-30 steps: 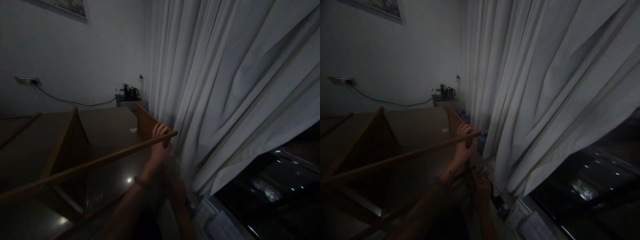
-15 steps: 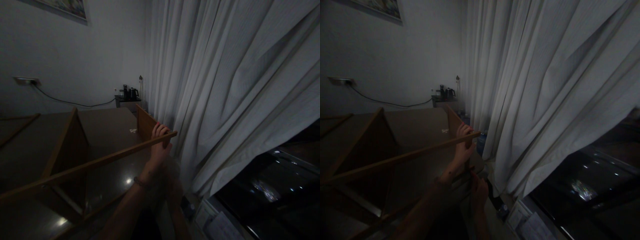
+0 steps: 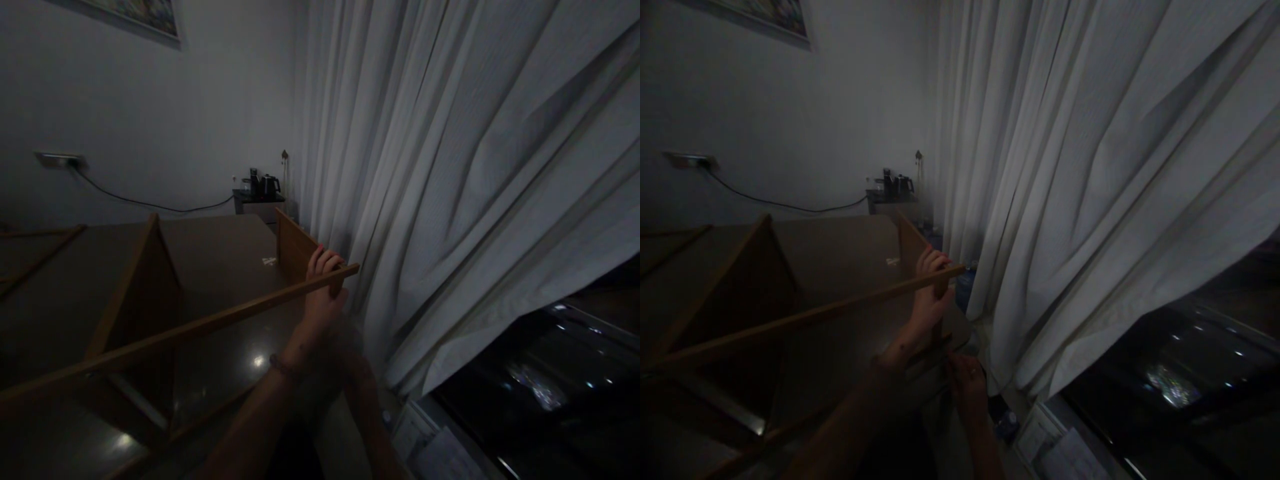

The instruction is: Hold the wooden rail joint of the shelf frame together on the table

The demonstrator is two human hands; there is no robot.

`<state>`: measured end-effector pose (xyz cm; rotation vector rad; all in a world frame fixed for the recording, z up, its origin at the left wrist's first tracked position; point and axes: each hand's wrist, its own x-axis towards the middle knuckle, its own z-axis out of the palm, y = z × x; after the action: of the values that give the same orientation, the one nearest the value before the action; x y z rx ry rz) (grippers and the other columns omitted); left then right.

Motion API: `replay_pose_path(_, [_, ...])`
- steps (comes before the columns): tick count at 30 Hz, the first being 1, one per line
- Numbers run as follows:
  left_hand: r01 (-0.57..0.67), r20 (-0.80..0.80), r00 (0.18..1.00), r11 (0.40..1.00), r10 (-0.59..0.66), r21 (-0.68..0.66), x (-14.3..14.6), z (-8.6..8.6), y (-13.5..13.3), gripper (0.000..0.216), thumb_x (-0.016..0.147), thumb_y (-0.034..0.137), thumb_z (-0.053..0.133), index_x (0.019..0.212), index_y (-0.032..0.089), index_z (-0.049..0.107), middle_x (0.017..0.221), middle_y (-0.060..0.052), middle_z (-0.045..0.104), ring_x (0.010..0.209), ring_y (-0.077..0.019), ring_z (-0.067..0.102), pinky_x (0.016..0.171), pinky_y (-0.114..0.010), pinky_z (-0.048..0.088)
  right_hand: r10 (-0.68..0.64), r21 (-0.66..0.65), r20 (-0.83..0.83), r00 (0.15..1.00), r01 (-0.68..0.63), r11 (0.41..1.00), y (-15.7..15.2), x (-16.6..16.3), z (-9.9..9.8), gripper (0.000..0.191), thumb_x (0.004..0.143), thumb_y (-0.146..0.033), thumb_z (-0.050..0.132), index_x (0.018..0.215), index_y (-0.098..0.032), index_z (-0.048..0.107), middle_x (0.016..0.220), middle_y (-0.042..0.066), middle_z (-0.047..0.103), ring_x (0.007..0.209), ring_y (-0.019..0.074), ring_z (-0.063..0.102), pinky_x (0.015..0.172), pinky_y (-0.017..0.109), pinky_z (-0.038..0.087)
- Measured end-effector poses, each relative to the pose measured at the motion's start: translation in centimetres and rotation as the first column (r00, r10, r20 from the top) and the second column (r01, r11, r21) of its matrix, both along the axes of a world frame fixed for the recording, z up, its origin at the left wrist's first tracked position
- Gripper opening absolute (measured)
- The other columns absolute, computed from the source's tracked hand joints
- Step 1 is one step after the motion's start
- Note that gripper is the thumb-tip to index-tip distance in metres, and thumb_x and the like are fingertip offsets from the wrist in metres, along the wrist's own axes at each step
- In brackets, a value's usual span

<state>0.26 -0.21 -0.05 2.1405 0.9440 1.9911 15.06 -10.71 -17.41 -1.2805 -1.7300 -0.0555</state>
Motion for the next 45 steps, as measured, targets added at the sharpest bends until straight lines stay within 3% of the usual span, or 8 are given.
replay_pose_path(6, [0.007,0.002,1.0,1.0,-0.007,0.019,-0.1,0.0,0.0,0.045,0.079,0.016,0.054,0.122,0.026,0.046,0.13,-0.008,0.053,0.145,-0.0313,0.032,0.118,-0.055,0.032,0.039,-0.005,-0.046,0.998,-0.039,0.999,-0.1,0.3,0.4,0.045,0.105,-0.049,0.036,0.112,-0.027,0.075,0.097,0.008,0.076,0.089,0.0206,0.072,0.079,0.034,0.061])
replay_pose_path(13, [0.023,0.024,0.999,1.0,-0.023,0.003,0.0,-0.1,0.0,0.046,0.077,0.016,0.054,0.122,0.026,0.047,0.131,-0.008,0.053,0.145,-0.0302,0.031,0.118,-0.055,0.031,-0.103,-0.142,-0.19,0.976,0.077,0.987,-0.2,-1.0,0.7,0.053,0.099,-0.06,0.041,0.09,-0.023,0.078,0.083,0.009,0.075,0.076,0.0224,0.071,0.072,0.034,0.057])
replay_pose_path(18, [0.003,-0.001,1.0,1.0,-0.003,-0.001,0.0,-0.3,0.1,0.045,0.079,0.017,0.053,0.122,0.025,0.047,0.131,-0.008,0.053,0.145,-0.0301,0.032,0.118,-0.056,0.031,-0.18,-0.268,-0.306,0.935,0.097,0.959,-0.6,-2.6,0.8,0.06,0.099,-0.064,0.04,0.081,-0.018,0.074,0.071,0.006,0.073,0.059,0.0182,0.066,0.055,0.026,0.051])
replay_pose_path(24, [0.026,0.009,1.0,1.0,-0.026,0.011,-0.1,-0.3,0.2,0.047,0.077,0.015,0.055,0.122,0.025,0.047,0.131,-0.008,0.053,0.144,-0.0309,0.032,0.119,-0.055,0.03,-0.197,-0.291,-0.35,0.916,0.093,0.952,-0.6,-3.3,0.7,0.06,0.1,-0.063,0.038,0.087,-0.016,0.074,0.077,0.007,0.074,0.066,0.0193,0.069,0.059,0.027,0.054])
replay_pose_path(31, [0.035,-0.003,0.999,0.999,-0.035,0.027,-0.2,-0.3,0.3,0.046,0.08,0.016,0.056,0.124,0.024,0.046,0.133,-0.008,0.052,0.145,-0.0309,0.03,0.12,-0.054,0.028,-0.136,-0.186,-0.211,0.968,0.097,0.978,-0.3,-1.9,-0.2,0.029,0.099,-0.042,0.059,0.115,-0.018,0.063,0.112,0.006,0.067,0.091,0.0164,0.067,0.082,0.036,0.058])
replay_pose_path(39, [-0.004,-0.015,1.0,1.0,0.004,0.02,-0.1,-0.2,0.2,0.046,0.078,0.016,0.054,0.123,0.025,0.046,0.132,-0.008,0.052,0.145,-0.0314,0.031,0.118,-0.055,0.031,-0.034,-0.062,0.051,0.998,0.037,0.997,-0.3,-0.5,-0.8,0.026,0.099,-0.039,0.059,0.119,-0.022,0.062,0.122,0.007,0.063,0.099,0.0183,0.065,0.085,0.036,0.058])
replay_pose_path(45, [0.013,0.003,1.0,0.999,-0.013,0.042,-0.1,-0.2,0.3,0.042,0.081,0.019,0.055,0.122,0.025,0.047,0.129,-0.009,0.054,0.144,-0.0312,0.032,0.119,-0.054,0.03,-0.031,0.019,0.192,0.981,0.028,0.999,-0.2,0.5,-0.5,0.026,0.1,-0.039,0.058,0.12,-0.023,0.062,0.123,0.007,0.063,0.1,0.0182,0.064,0.086,0.037,0.058])
